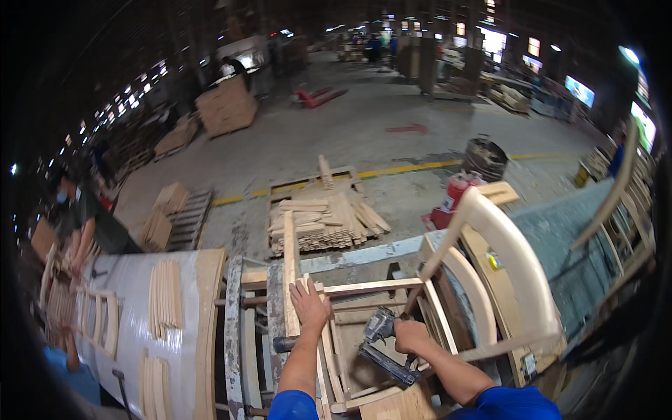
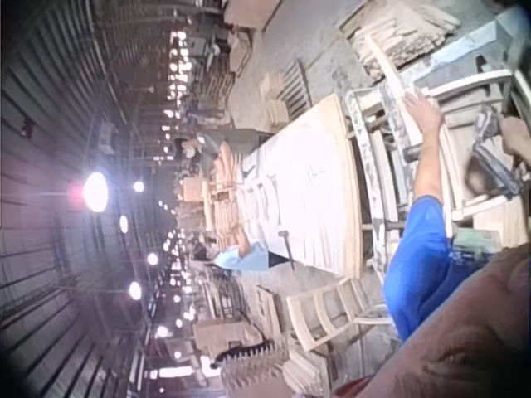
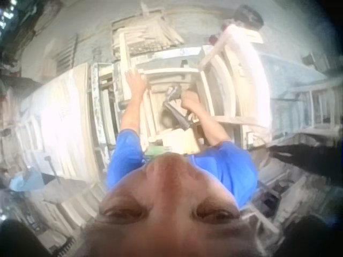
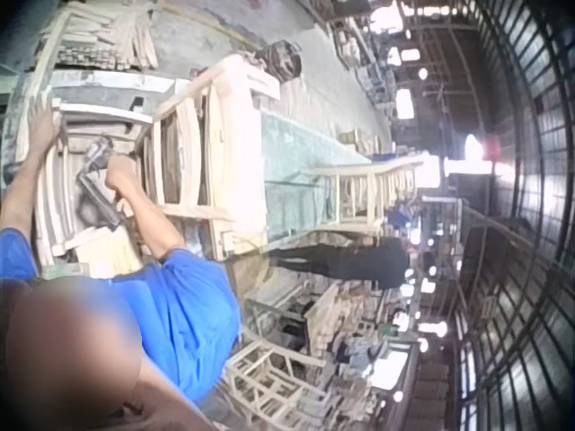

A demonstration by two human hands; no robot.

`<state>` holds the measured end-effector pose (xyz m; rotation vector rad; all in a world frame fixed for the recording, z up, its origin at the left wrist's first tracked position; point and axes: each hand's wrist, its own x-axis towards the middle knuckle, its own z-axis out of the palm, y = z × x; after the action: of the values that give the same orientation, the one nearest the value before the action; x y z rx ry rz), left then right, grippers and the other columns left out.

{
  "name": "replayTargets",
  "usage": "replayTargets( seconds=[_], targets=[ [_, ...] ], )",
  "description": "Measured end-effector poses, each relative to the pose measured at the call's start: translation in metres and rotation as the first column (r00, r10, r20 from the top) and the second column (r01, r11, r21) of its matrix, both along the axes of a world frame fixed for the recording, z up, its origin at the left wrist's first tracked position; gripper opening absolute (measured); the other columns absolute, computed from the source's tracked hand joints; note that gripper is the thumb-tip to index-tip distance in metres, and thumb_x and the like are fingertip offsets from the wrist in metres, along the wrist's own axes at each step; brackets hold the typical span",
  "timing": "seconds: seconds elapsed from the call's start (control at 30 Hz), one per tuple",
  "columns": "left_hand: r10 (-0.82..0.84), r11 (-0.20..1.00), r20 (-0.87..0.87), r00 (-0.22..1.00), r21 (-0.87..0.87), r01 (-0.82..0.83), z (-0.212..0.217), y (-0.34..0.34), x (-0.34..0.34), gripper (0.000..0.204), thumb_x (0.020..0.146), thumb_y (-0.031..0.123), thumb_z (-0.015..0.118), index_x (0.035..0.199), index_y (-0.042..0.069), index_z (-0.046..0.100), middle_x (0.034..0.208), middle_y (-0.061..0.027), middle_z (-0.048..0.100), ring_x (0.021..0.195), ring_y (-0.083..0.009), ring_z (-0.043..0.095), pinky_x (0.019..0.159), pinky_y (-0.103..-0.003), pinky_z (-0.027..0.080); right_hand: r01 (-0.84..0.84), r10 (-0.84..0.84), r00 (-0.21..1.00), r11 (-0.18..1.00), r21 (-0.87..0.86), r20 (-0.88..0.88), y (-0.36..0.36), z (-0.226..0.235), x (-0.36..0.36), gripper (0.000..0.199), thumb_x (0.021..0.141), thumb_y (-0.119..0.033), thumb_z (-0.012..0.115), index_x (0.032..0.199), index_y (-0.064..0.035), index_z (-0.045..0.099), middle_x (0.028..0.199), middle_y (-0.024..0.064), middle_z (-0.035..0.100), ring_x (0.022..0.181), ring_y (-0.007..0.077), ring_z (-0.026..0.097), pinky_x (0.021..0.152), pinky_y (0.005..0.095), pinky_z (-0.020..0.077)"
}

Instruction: The person assembles wooden chair frames using a cordless drill. They position chair parts on a jig, drill screws to secure joints, and move completed frames to a nearby table.

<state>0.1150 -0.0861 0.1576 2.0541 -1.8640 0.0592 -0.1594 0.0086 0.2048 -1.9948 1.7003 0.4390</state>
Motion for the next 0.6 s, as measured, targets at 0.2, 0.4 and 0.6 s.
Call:
replayTargets(
  seconds=[0.2,0.4,0.6],
  targets=[
    [-0.305,0.937,-0.213,0.928,0.109,0.333,0.008,0.079,-0.091,0.062,0.090,0.038,0.071,0.138,0.000,0.060,0.148,-0.0325,0.047,0.144,-0.0475,0.037,0.121,-0.053,0.029,0.047,-0.066,0.766,0.998,0.046,0.640,0.128,0.072,-0.091,0.053,0.082,-0.028,0.078,0.126,-0.0075,0.055,0.107,0.0223,0.071,0.103,0.0408,0.070,0.089,0.0478,0.0533],
    [-0.293,0.476,-0.538,0.790,0.635,0.608,-0.021,0.201,-0.154,0.072,0.102,0.057,0.041,0.121,-0.005,0.071,0.125,-0.0336,0.066,0.127,-0.0476,0.058,0.113,-0.048,0.041,-0.029,-0.044,0.828,0.992,0.121,0.559,0.252,0.091,-0.148,0.048,0.080,-0.021,0.077,0.122,-0.0045,0.063,0.104,0.0245,0.071,0.102,0.0427,0.068,0.088,0.0497,0.0523],
    [-0.266,0.443,-0.384,0.884,0.766,0.466,-0.022,0.263,-0.173,0.085,0.105,0.059,0.017,0.126,-0.004,0.069,0.132,-0.0325,0.063,0.132,-0.0471,0.054,0.113,-0.049,0.040,0.101,-0.147,0.923,0.984,0.143,0.356,0.345,0.140,-0.220,0.051,0.081,-0.025,0.078,0.127,-0.0085,0.066,0.109,0.0213,0.073,0.105,0.0421,0.068,0.090,0.0481,0.0535]
  ],
)
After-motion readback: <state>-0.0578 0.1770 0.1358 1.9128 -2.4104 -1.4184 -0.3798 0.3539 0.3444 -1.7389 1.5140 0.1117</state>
